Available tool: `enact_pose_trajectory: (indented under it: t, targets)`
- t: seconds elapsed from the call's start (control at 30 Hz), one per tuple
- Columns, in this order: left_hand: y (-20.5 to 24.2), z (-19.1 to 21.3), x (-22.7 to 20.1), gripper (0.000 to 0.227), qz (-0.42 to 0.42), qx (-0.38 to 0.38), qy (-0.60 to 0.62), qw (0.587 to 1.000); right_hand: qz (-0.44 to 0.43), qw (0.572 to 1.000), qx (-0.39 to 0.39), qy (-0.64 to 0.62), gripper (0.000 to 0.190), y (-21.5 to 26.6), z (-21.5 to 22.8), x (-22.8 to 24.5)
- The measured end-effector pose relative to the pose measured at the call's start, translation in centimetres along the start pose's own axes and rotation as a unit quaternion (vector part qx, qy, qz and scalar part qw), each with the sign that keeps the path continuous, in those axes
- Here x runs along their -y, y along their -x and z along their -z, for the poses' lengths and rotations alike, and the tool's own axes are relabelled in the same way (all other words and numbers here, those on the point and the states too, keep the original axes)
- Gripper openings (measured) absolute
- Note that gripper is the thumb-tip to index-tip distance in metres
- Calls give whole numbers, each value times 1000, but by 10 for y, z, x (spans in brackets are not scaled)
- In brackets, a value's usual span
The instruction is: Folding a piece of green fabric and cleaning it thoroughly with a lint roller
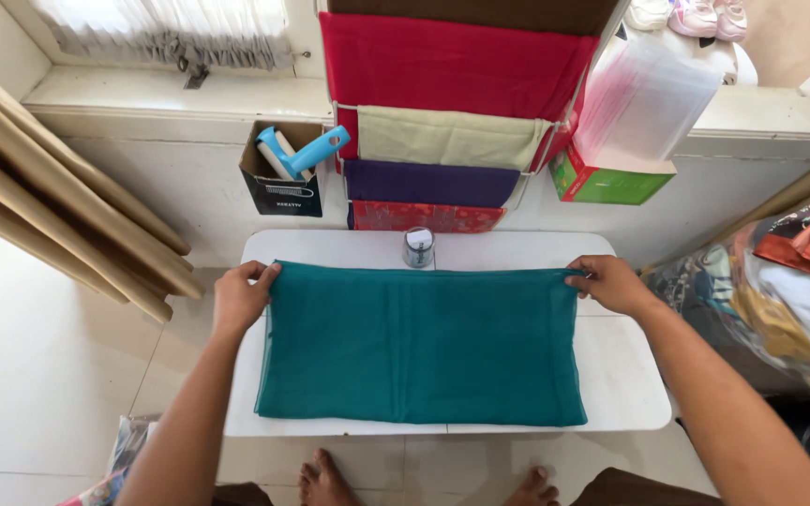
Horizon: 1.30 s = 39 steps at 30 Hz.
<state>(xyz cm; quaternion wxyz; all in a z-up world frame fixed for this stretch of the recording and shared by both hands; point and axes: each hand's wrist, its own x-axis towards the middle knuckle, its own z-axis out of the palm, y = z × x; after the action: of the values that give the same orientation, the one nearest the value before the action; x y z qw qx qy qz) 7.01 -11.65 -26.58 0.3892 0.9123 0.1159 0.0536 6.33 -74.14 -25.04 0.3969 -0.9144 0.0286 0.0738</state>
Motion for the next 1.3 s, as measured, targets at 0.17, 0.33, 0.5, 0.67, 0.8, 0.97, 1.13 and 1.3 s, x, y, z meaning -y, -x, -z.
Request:
enact_pose_trajectory:
  t: [0.17,0.33,0.5,0.67,0.8,0.97,1.13,1.3]
  targets:
    - [-8,-36,-12,63,103,-67,-2,992,-44,974,-70,209,99,7,-36,30]
    - [59,-27,-11,48,-243,79,-280,925,69,886,30,459,80,58,-66,55]
    - [106,-35,30,44,-269,405,-302,820,133,898,213,361,56,98,-103,14]
    - [109,-22,12,58,-145,437,-273,844,22,896,313,314,41,100,-102,2]
    - [105,-13,-7,58,-152,421,-275,851,24,889,317,330,43,67,-102,49]
    - [91,-37,-12,59,-179,424,-265,847,481,754,-215,392,45,41,-119,277]
    - [88,-66,18,48,-221,423,-304,824,507,634,-293,505,41,-61,-166,393]
    - [83,-58,11,39,-223,481,-289,797,348,654,-44,670,62,-63,-172,456]
